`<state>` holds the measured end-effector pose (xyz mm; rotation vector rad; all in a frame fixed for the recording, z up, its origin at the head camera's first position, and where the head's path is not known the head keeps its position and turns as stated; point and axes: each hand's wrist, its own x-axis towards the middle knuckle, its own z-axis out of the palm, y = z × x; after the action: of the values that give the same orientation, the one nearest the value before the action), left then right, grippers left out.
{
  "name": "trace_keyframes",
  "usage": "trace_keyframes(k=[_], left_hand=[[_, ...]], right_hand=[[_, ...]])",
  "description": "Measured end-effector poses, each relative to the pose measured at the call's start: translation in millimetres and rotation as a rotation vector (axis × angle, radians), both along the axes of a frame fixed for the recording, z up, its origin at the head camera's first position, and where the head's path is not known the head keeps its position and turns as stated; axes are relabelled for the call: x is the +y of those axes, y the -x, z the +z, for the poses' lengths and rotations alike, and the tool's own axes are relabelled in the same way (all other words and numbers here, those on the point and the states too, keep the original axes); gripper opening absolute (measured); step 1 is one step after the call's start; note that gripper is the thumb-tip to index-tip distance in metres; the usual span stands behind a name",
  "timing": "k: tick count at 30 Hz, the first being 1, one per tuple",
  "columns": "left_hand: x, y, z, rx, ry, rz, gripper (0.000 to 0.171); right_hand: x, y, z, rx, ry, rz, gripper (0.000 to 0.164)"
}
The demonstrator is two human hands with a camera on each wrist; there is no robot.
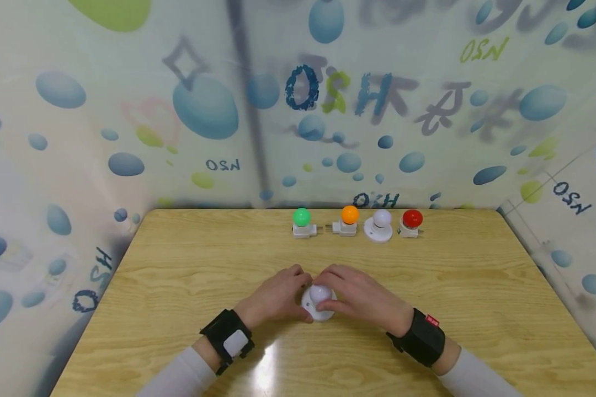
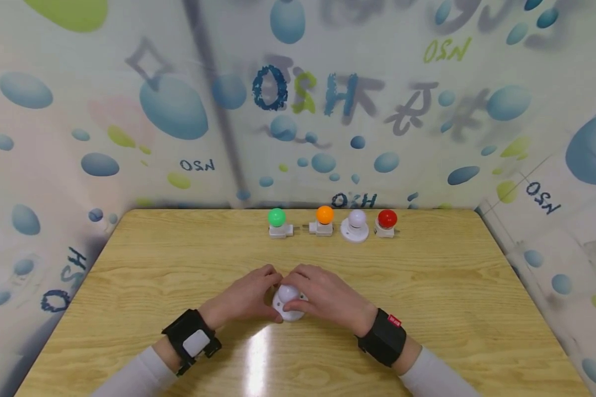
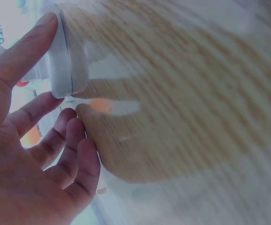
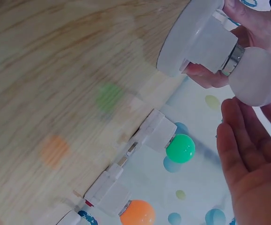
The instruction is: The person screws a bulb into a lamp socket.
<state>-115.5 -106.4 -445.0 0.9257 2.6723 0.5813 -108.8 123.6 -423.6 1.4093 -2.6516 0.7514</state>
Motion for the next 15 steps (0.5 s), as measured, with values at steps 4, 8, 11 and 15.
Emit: trace_keyframes(k=[4,8,11,15], left_hand=[[1.1,0.0,-0.6,0.008,0.004,-0.002,0.065],[2.5,0.3,-1.3,0.013,-0.002,-0.004,0.064],[2.4,0.2,-1.0,0.015,-0.009,-0.006,0.064],[1.2,0.0,0.4,0.01,-0.001,0.001,0.071]], right_hand=[[-1.6,0.1,-2.4,0.057,0.001,-0.025,0.049],[0.7,-0.4,-0.3,0.037,-0.026,-0.055,0.064],[6.0,-1.2,6.6,-0.04,-0.054,-0.052,0.07],[11.0,-0.9,14.6,-0.131,-0.069,0.026,0.067]])
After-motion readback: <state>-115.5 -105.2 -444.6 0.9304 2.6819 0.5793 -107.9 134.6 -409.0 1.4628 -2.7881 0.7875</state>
